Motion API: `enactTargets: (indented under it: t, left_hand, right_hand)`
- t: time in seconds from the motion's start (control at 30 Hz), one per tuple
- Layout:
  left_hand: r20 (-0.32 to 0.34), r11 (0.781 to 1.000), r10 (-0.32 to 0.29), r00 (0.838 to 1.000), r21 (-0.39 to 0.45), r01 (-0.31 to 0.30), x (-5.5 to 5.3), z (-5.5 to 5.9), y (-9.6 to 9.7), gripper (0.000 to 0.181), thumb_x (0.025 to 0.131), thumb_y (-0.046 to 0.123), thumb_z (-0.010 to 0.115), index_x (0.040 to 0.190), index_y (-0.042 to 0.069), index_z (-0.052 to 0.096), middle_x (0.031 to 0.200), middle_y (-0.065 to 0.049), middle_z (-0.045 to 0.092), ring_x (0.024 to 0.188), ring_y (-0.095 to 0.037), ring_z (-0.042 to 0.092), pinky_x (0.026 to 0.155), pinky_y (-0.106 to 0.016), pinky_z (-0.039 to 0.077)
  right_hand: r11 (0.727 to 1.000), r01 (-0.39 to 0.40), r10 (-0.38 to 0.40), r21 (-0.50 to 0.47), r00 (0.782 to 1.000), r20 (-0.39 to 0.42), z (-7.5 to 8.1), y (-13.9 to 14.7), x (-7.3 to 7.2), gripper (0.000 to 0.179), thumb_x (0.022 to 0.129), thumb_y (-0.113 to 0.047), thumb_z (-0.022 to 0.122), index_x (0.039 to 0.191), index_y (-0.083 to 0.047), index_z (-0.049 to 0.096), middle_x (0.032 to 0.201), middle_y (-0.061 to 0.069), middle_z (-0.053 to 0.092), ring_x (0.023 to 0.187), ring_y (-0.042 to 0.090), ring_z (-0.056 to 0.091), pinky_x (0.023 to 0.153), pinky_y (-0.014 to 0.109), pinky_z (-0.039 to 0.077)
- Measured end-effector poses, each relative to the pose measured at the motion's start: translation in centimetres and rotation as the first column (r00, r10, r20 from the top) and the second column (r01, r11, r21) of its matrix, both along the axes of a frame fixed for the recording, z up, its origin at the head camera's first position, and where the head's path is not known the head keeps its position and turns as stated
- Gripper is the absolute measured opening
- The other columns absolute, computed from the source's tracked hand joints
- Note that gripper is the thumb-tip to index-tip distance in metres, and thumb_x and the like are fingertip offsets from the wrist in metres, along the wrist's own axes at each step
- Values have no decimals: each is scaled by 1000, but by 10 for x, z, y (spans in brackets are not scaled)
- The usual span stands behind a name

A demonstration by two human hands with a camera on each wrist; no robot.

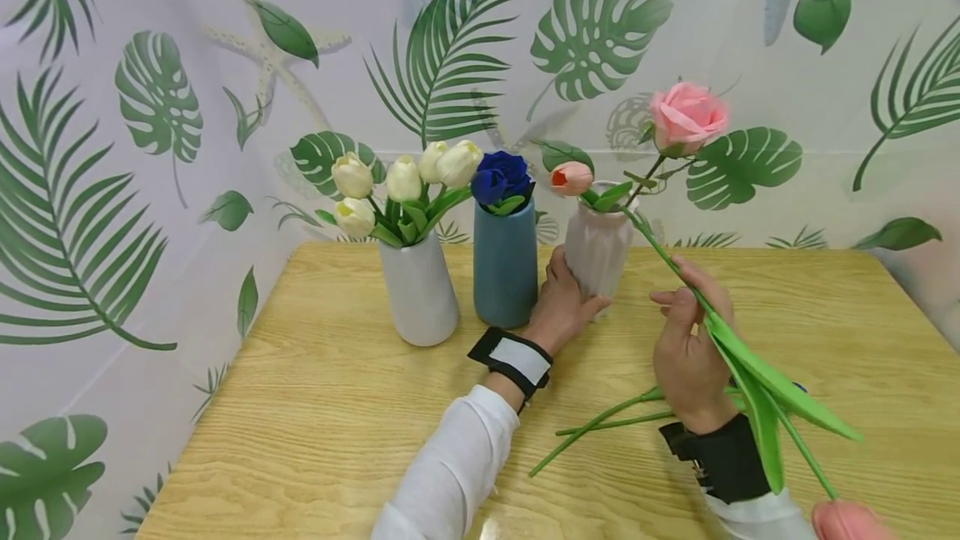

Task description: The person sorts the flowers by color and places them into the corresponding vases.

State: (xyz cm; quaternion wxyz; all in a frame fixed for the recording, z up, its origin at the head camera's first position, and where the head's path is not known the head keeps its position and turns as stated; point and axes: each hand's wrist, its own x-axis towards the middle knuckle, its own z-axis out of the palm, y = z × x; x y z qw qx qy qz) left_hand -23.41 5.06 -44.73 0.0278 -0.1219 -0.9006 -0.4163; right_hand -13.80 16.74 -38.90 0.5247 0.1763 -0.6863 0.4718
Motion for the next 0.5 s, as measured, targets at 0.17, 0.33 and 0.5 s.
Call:
enactTargets:
  t: [0.17, 0.33, 0.5]
  left_hand:
    - [9, 1000, 14, 1000, -19, -14, 0, 1, 1, 91, 89, 34, 75, 149, 10, 11, 141, -19, 42, 121, -31, 56, 101, -39, 47]
    - [26, 999, 31, 999, -40, -30, -2, 3, 2, 92, 88, 36, 76, 149, 10, 12, 140, -18, 43, 120, -30, 57, 99, -37, 48]
    - [43, 999, 33, 999, -21, -32, -3, 2, 2, 93, 87, 36, 76, 149, 10, 12, 139, -17, 43, 119, -29, 57, 100, -37, 48]
  right_hand:
    - [994, -5, -17, 110, 979, 201, 23, 7, -7, 31, 108, -9, 39, 129, 7, 55, 104, 28, 57, 87, -5, 61, 77, 16, 45]
    - [970, 17, -105, 242, 928, 357, 52, 7, -23, 34, 109, -15, 36, 128, 3, 57, 99, 24, 58, 77, 30, 63, 71, 29, 41]
    - [831, 98, -310, 548, 899, 309, 76, 6, -52, 35, 109, -15, 34, 118, 10, 57, 91, 25, 57, 76, 41, 56, 71, 47, 44]
